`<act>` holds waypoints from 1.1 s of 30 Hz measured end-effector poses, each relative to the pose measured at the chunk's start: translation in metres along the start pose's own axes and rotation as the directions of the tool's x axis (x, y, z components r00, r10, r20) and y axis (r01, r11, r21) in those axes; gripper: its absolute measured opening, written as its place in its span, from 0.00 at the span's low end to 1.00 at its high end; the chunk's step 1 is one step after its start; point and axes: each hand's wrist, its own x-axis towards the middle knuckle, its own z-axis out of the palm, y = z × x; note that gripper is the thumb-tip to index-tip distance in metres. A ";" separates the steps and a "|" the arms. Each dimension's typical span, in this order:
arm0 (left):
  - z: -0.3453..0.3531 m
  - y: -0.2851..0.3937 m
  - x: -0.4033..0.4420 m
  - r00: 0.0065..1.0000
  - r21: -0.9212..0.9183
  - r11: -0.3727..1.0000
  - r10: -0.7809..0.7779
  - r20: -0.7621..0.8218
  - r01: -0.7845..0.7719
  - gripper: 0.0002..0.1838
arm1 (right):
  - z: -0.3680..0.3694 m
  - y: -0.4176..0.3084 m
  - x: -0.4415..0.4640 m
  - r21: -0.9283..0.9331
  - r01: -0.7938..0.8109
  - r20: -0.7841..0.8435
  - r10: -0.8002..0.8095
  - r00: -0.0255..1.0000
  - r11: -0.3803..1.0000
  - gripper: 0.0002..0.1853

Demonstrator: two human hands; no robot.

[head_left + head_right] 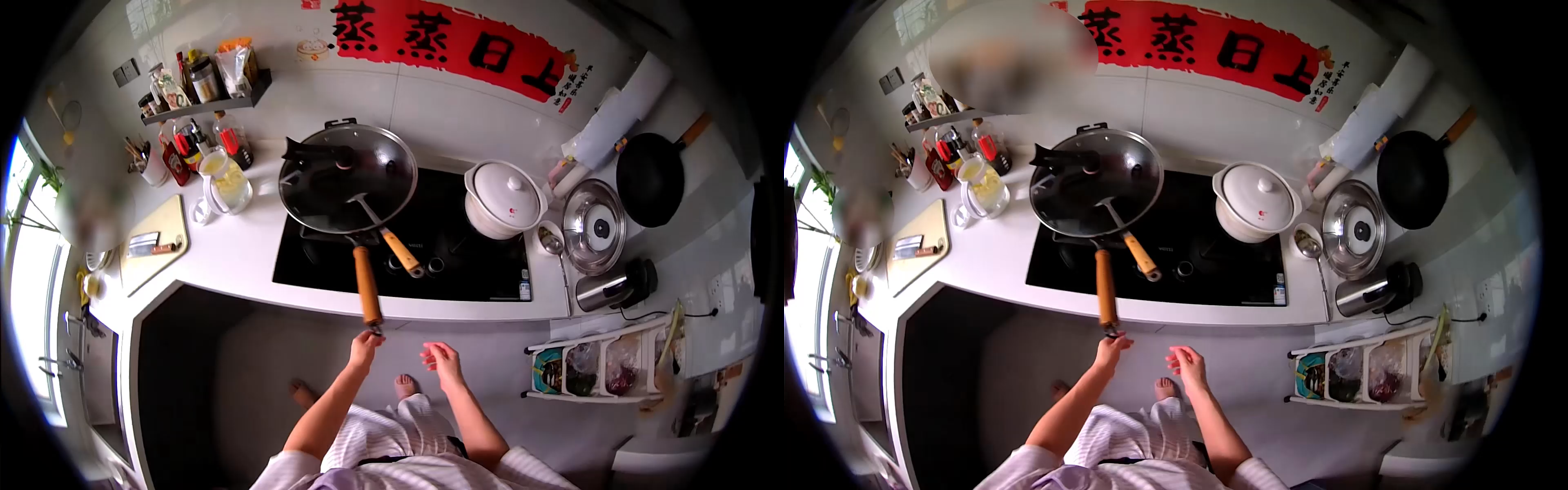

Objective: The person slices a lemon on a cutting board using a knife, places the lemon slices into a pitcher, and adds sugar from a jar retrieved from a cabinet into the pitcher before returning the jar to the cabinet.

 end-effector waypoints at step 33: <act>-0.088 -0.109 -0.115 0.577 0.149 0.988 0.140 -0.804 -0.032 0.22 | -0.048 0.025 -0.042 -0.572 -0.046 0.381 0.316 0.869 0.819 0.12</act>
